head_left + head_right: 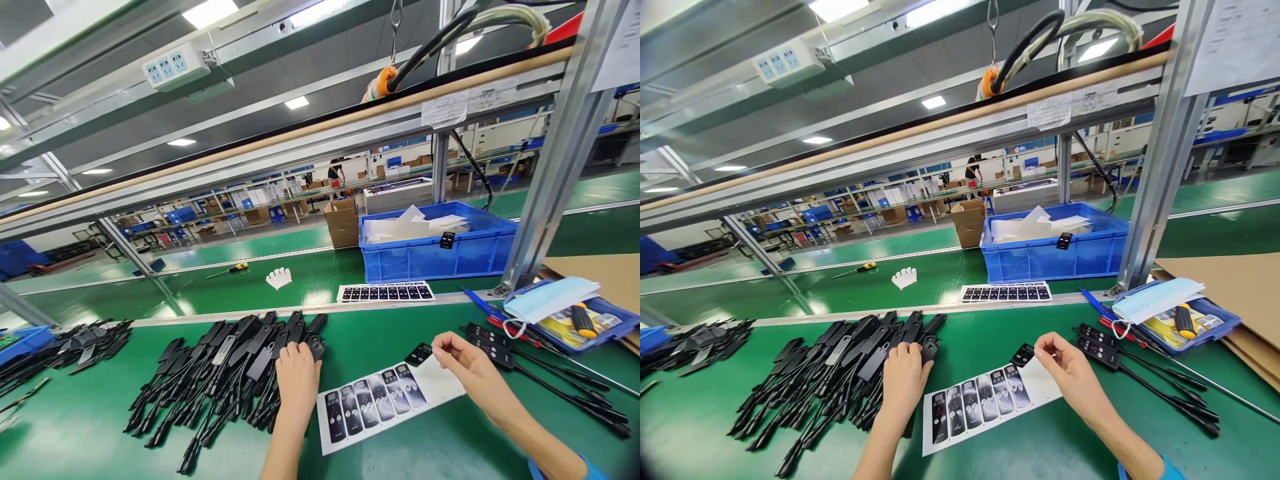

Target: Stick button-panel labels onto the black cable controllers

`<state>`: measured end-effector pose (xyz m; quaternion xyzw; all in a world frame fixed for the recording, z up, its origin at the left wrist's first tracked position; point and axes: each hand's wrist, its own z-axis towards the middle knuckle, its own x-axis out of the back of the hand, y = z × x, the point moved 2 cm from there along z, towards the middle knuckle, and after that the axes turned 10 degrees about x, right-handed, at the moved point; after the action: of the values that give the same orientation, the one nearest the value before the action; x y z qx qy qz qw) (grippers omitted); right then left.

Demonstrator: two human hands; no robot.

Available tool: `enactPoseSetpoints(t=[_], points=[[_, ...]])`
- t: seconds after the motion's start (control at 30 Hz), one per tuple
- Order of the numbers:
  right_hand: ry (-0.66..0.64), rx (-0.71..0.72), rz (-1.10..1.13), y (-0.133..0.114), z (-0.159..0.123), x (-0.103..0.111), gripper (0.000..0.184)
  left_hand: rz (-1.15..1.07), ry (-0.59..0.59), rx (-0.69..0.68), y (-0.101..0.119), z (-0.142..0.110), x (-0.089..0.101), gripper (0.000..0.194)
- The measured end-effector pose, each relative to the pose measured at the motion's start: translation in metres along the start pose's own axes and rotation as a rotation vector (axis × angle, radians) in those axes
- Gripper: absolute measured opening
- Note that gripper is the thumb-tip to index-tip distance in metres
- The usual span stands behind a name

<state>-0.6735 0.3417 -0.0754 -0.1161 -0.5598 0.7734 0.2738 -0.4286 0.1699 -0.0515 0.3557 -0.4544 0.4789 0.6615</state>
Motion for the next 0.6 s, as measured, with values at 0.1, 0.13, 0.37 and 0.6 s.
enactPoseSetpoints(t=[0.1,0.13,0.37,0.6], points=[[0.021,-0.02,0.075,-0.002,-0.001,-0.003,0.03,-0.118,0.039,0.007,0.002,-0.002,0.007,0.026],[0.027,-0.035,0.124,-0.004,-0.002,-0.004,0.03,-0.237,0.073,0.025,0.003,-0.002,0.011,0.031],[-0.006,-0.153,0.433,-0.007,-0.008,-0.016,0.031,-1.511,-0.715,0.275,0.045,-0.038,0.004,0.059],[-0.071,-0.142,0.318,-0.003,-0.016,-0.026,0.034,-1.821,-1.218,0.326,0.089,-0.092,-0.018,0.059]])
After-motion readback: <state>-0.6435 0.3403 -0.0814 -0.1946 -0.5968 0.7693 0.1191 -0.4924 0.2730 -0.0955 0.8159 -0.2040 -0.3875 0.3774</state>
